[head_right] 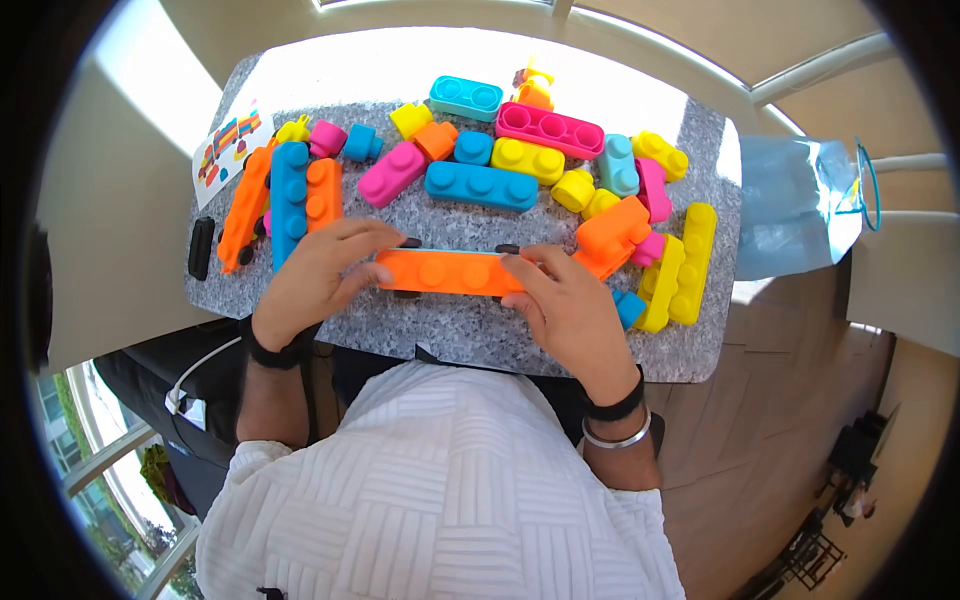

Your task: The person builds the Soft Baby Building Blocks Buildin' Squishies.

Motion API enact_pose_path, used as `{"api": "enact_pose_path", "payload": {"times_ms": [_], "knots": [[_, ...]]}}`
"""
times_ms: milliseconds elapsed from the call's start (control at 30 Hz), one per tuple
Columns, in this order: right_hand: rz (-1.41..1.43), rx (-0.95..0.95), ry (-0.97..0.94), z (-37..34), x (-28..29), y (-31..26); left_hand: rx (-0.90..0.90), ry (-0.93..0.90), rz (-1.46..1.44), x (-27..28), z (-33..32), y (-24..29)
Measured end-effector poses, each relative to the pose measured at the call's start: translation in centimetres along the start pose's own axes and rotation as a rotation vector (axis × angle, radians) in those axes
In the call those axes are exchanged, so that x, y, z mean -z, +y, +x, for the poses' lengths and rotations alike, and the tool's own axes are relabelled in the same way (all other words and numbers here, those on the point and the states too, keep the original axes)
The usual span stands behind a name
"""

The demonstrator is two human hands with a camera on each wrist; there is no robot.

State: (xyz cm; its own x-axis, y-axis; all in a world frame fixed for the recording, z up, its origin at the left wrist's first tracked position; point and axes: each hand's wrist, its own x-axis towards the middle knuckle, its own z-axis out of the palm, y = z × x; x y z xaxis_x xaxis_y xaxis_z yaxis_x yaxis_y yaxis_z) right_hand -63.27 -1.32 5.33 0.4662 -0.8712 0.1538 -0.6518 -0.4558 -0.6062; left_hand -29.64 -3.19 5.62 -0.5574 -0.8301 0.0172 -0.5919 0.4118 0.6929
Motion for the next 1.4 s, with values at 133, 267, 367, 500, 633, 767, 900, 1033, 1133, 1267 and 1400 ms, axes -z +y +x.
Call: {"api": "enact_pose_path", "payload": {"times_ms": [133, 267, 367, 500, 633, 767, 900, 1033, 1133, 1267, 1400], "knots": [[-0.014, 0.090, 0.231, -0.6, 2.3, 0.4, 0.099, 0.198, 0.125, 2.4, 0.7, -0.9], [-0.106, 0.064, 0.385, -2.2, 5.5, 1.3, 0.046, 0.303, 0.389, 3.2, 2.6, -2.2], [-0.123, 0.109, 0.525, -3.1, 6.7, 1.7, 0.032, 0.272, 0.557, 2.8, 4.8, -3.5], [-0.123, 0.140, 0.540, -3.5, 6.9, 1.7, 0.121, 0.220, 0.719, 2.2, 7.5, -5.6], [-0.116, 0.136, 0.542, -3.6, 6.4, 1.3, 0.129, 0.216, 0.751, 1.0, 8.4, -8.3], [-0.094, 0.152, 0.532, -3.5, 6.1, 1.2, 0.219, 0.165, 0.768, 1.8, 7.7, -7.0], [-0.076, 0.138, 0.522, -3.4, 5.8, 1.0, 0.156, 0.330, 0.499, 3.9, 5.6, -2.5], [-0.061, 0.105, 0.454, -2.9, 4.5, 0.6, 0.002, 0.191, 0.162, 4.1, 2.7, 2.7], [-0.040, 0.129, 0.341, -2.1, 3.1, 0.3, -0.059, 0.029, -0.035, 2.6, 1.0, 3.6], [0.031, 0.142, 0.168, -1.4, 0.8, -0.2, -0.044, 0.066, -0.077, -0.7, -0.1, 2.9], [0.005, 0.147, 0.121, -1.3, -0.1, 0.3, -0.057, 0.124, 0.042, -2.2, -0.6, 2.3]]}}
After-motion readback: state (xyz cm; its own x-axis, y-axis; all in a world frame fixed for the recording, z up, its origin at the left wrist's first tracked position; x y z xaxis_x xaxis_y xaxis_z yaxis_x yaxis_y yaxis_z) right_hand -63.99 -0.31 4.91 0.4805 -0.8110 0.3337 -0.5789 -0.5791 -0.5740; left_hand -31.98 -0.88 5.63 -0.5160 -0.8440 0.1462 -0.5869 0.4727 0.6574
